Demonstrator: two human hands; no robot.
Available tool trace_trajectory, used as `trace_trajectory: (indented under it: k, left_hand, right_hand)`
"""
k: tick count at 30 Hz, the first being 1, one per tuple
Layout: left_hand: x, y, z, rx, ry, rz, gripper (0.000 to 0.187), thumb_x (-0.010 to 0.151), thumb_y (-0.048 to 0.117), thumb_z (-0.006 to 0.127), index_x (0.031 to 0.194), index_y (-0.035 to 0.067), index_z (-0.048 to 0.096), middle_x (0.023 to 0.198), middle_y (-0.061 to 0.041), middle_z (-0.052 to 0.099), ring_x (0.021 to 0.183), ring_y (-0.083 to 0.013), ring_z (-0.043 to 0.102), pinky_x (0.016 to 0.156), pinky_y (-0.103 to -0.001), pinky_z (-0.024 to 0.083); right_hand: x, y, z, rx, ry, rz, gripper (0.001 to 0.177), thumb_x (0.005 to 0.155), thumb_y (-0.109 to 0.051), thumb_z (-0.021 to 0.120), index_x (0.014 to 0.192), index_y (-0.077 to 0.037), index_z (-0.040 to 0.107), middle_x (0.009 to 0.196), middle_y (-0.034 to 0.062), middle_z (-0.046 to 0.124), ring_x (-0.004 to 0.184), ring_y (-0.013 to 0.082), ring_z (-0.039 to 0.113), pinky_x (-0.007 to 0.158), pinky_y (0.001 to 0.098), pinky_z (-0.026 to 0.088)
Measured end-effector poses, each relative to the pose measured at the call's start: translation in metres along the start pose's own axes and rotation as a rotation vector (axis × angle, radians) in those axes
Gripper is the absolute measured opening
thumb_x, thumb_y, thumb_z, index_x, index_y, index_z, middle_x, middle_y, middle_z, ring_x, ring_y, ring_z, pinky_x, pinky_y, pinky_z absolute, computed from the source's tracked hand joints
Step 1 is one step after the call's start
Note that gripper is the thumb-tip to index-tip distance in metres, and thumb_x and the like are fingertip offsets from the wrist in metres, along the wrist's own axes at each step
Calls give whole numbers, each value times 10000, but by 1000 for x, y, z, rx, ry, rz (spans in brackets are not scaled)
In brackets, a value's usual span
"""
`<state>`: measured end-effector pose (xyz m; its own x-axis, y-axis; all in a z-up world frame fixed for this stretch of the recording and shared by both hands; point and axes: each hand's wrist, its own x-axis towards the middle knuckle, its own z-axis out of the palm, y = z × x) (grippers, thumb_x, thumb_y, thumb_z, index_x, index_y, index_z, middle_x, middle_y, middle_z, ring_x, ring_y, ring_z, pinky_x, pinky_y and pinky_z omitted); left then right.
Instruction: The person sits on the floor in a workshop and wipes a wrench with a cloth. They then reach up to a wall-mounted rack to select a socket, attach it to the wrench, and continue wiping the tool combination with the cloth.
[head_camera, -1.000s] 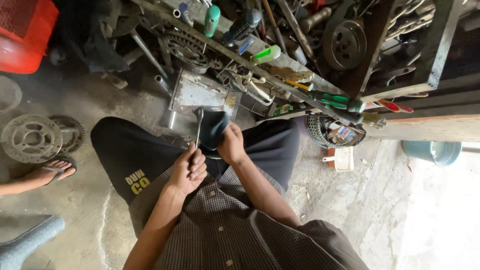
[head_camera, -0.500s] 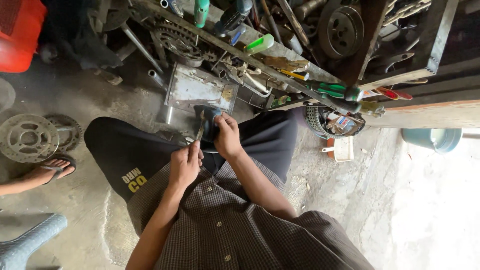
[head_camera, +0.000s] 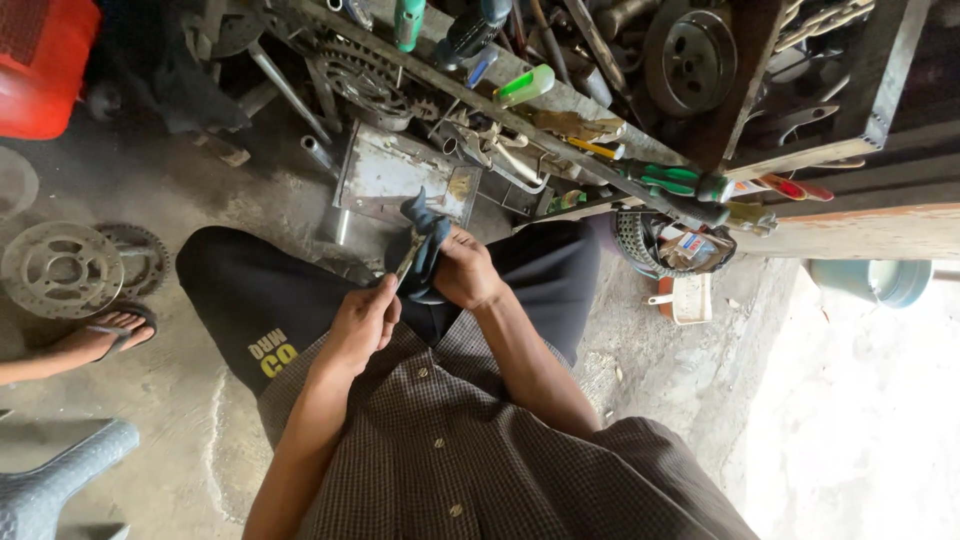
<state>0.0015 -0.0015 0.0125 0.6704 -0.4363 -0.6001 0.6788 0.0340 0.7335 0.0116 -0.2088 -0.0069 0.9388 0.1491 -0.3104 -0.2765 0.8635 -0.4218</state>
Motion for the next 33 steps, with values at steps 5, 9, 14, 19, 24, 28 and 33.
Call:
trace_trajectory:
  k: [5, 9, 14, 19, 24, 28, 33]
  left_hand:
    - [-17, 35, 19, 619, 294, 172, 591, 1043, 446, 526, 616, 46, 609, 467, -64, 562, 411, -172, 573, 456, -333, 446]
    - [-20, 36, 22, 795, 433, 441, 528, 1042, 380, 576, 653, 27, 634, 538, -122, 604, 476, -280, 616, 509, -407, 470]
    - [-22, 40, 25, 967, 512, 478, 484, 1033, 356, 611, 686, 22, 651, 613, -157, 654, 553, -374, 633, 536, -476, 477]
    - [-16, 38, 35, 1077, 593, 664, 404, 1037, 352, 575, 791, 58, 704, 657, -191, 645, 588, -408, 616, 519, -478, 463]
    - [-4, 15, 6, 289, -12, 194, 565, 1136, 460, 369, 819, 74, 635, 588, 2, 516, 496, -173, 458, 455, -327, 371]
    - [2, 0, -2, -464, -346, -278, 580, 1054, 518, 414, 772, 46, 596, 527, 1, 458, 404, -118, 374, 401, -269, 310]
    - [3, -3, 13, -241, -187, -81, 521, 1092, 446, 494, 731, 76, 554, 517, 30, 419, 398, -64, 326, 390, -247, 248]
  right_hand:
    - [15, 22, -52, -59, 3, -59, 210, 1052, -148, 661, 1163, 28, 677, 1079, 106, 733, 978, 217, 692, 940, 381, 550]
    - [10, 13, -11, -92, 79, -101, 189, 1052, -120, 622, 1146, 29, 689, 1043, 94, 735, 929, 202, 698, 871, 357, 566]
    - [4, 2, 3, -167, 177, -153, 194, 1024, -134, 559, 1052, -15, 709, 923, 69, 731, 784, 169, 682, 709, 326, 565]
    - [22, -3, 10, -551, 163, -260, 146, 1027, -49, 576, 1075, 16, 698, 944, -3, 690, 820, 79, 601, 734, 246, 502]
    - [17, 3, 11, -665, 192, -309, 149, 1034, -42, 562, 1055, 23, 694, 918, -28, 676, 808, 57, 562, 728, 232, 471]
    - [22, 4, -3, -628, 117, -297, 146, 1046, -39, 564, 1050, 23, 696, 927, -24, 681, 824, 62, 566, 753, 240, 474]
    - [30, -6, 15, -536, 190, -349, 164, 1063, -53, 553, 1082, 24, 697, 978, -3, 702, 875, 80, 607, 804, 254, 498]
